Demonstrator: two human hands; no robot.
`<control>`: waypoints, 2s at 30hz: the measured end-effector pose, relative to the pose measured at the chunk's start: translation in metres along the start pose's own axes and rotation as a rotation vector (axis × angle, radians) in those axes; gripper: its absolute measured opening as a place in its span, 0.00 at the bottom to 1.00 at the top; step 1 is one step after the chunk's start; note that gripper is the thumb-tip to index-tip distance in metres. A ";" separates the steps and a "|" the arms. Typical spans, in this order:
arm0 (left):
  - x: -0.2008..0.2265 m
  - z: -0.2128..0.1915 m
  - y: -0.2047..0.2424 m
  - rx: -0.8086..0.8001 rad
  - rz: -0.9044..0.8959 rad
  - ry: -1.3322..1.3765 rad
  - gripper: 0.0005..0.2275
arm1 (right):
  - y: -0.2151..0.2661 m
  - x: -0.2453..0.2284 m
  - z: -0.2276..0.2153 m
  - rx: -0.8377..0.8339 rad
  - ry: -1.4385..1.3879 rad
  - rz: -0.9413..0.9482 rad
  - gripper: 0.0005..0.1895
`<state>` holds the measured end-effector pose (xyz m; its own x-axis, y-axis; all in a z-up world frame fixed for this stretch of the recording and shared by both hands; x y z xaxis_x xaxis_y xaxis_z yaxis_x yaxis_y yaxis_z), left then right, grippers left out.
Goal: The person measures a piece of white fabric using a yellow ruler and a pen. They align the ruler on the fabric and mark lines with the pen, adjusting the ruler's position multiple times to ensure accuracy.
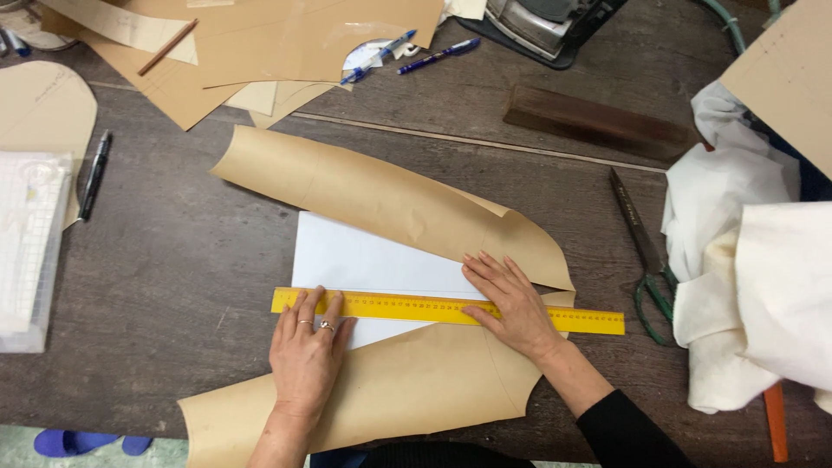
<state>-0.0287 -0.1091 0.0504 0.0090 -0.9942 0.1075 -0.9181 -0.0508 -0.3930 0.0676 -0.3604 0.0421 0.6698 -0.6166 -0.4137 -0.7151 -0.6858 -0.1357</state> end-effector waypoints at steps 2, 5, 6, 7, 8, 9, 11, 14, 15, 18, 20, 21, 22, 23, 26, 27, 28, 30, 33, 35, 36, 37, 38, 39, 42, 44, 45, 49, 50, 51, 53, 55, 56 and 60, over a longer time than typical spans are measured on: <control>0.001 -0.002 -0.003 0.010 -0.009 -0.045 0.15 | 0.000 0.000 -0.002 -0.021 -0.028 0.001 0.36; 0.003 -0.006 -0.005 0.035 -0.015 -0.041 0.15 | 0.000 0.000 -0.003 -0.028 -0.045 0.003 0.44; 0.003 -0.005 -0.005 0.035 -0.010 -0.033 0.15 | 0.000 0.001 -0.004 -0.027 -0.039 0.011 0.44; 0.003 -0.004 -0.005 0.030 -0.011 -0.043 0.14 | -0.001 0.000 -0.005 -0.019 -0.038 0.004 0.44; 0.002 -0.003 -0.004 0.026 -0.013 -0.053 0.14 | -0.001 0.000 -0.005 -0.011 -0.037 -0.004 0.44; 0.003 0.000 -0.002 0.026 -0.010 -0.048 0.14 | -0.001 0.000 -0.006 -0.011 -0.034 0.001 0.44; -0.001 0.005 0.002 0.027 -0.037 -0.104 0.14 | -0.002 -0.002 -0.008 -0.001 -0.066 0.012 0.45; -0.002 0.007 0.002 0.001 -0.057 -0.116 0.14 | -0.002 0.000 -0.006 0.009 -0.046 0.004 0.44; -0.002 0.007 0.001 0.001 -0.057 -0.117 0.14 | -0.002 0.000 -0.006 0.009 -0.047 0.004 0.44; -0.001 0.006 0.001 0.007 -0.060 -0.137 0.14 | -0.001 0.000 -0.005 0.031 -0.038 -0.013 0.43; -0.003 0.009 0.002 -0.019 -0.065 -0.129 0.15 | 0.001 0.002 -0.003 0.040 -0.046 -0.015 0.43; -0.003 0.007 0.000 -0.020 -0.066 -0.130 0.15 | 0.001 0.001 -0.004 0.039 -0.048 -0.017 0.43; -0.001 0.005 -0.001 -0.020 -0.056 -0.123 0.15 | 0.000 0.000 -0.005 0.040 -0.048 -0.018 0.43; 0.000 0.003 -0.002 -0.020 -0.045 -0.117 0.14 | 0.000 -0.001 -0.005 0.041 -0.048 -0.018 0.43; 0.006 -0.004 -0.007 -0.003 0.033 -0.127 0.15 | 0.000 0.000 -0.004 0.030 -0.051 -0.011 0.43; 0.006 -0.004 -0.007 -0.003 0.033 -0.126 0.15 | 0.000 0.000 -0.003 0.030 -0.050 -0.010 0.43; 0.006 -0.004 -0.007 -0.005 0.031 -0.117 0.16 | 0.000 0.000 -0.003 0.026 -0.060 -0.006 0.43; 0.006 -0.004 -0.006 -0.007 0.031 -0.106 0.16 | 0.001 0.001 -0.003 0.023 -0.068 0.000 0.43; 0.002 0.001 -0.004 -0.050 0.026 -0.112 0.16 | 0.001 0.001 -0.002 0.023 -0.081 -0.006 0.44; 0.000 0.002 -0.004 -0.067 0.034 -0.112 0.16 | 0.002 0.002 -0.001 0.031 -0.077 -0.002 0.44; 0.000 0.003 -0.004 -0.066 0.035 -0.112 0.16 | 0.001 0.002 -0.002 0.032 -0.076 -0.001 0.44; 0.000 0.003 -0.004 -0.063 0.033 -0.113 0.16 | 0.001 0.001 -0.003 0.032 -0.079 -0.001 0.44; -0.001 0.003 -0.004 -0.060 0.031 -0.114 0.16 | 0.001 0.000 -0.004 0.033 -0.082 -0.001 0.44; -0.001 0.003 -0.004 -0.060 0.033 -0.113 0.16 | 0.001 0.000 -0.004 0.034 -0.081 0.001 0.44; -0.002 0.002 -0.003 -0.046 0.038 -0.112 0.15 | 0.000 0.000 -0.005 0.024 -0.087 0.015 0.44; -0.004 0.004 -0.002 -0.052 0.036 -0.111 0.15 | -0.001 -0.001 -0.006 0.019 -0.101 0.011 0.43; -0.003 0.003 -0.002 -0.052 0.036 -0.111 0.15 | 0.000 -0.001 -0.005 0.019 -0.101 0.011 0.43; -0.003 0.004 -0.002 -0.043 0.033 -0.146 0.14 | 0.001 0.000 -0.004 0.028 -0.093 0.006 0.43; -0.004 0.005 -0.001 -0.044 0.027 -0.143 0.14 | 0.001 0.001 -0.004 0.032 -0.088 0.005 0.43; -0.005 0.006 -0.001 -0.044 0.028 -0.143 0.14 | 0.001 0.000 -0.004 0.033 -0.088 0.006 0.43; -0.004 0.006 -0.001 -0.032 0.037 -0.135 0.14 | 0.001 0.000 -0.005 0.028 -0.103 0.005 0.43; -0.005 0.007 0.000 -0.032 0.035 -0.132 0.14 | 0.001 0.000 -0.004 0.034 -0.104 0.005 0.43; -0.005 0.008 0.000 -0.032 0.032 -0.129 0.14 | 0.001 0.000 -0.005 0.040 -0.106 0.004 0.43; -0.007 0.011 0.002 -0.042 0.024 -0.116 0.14 | 0.001 0.001 -0.005 0.058 -0.107 0.001 0.42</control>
<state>-0.0262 -0.1034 0.0391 0.0300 -0.9995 -0.0085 -0.9342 -0.0250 -0.3557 0.0679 -0.3635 0.0458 0.6464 -0.5704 -0.5068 -0.7279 -0.6601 -0.1855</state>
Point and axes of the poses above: each hand's wrist, its own y-axis away from the middle knuckle, its own z-axis out of the palm, x = y × z, the point moved 8 cm from there along -y, towards the middle knuckle, and after that the axes turned 1 degree about -x, right-handed, at the moved point
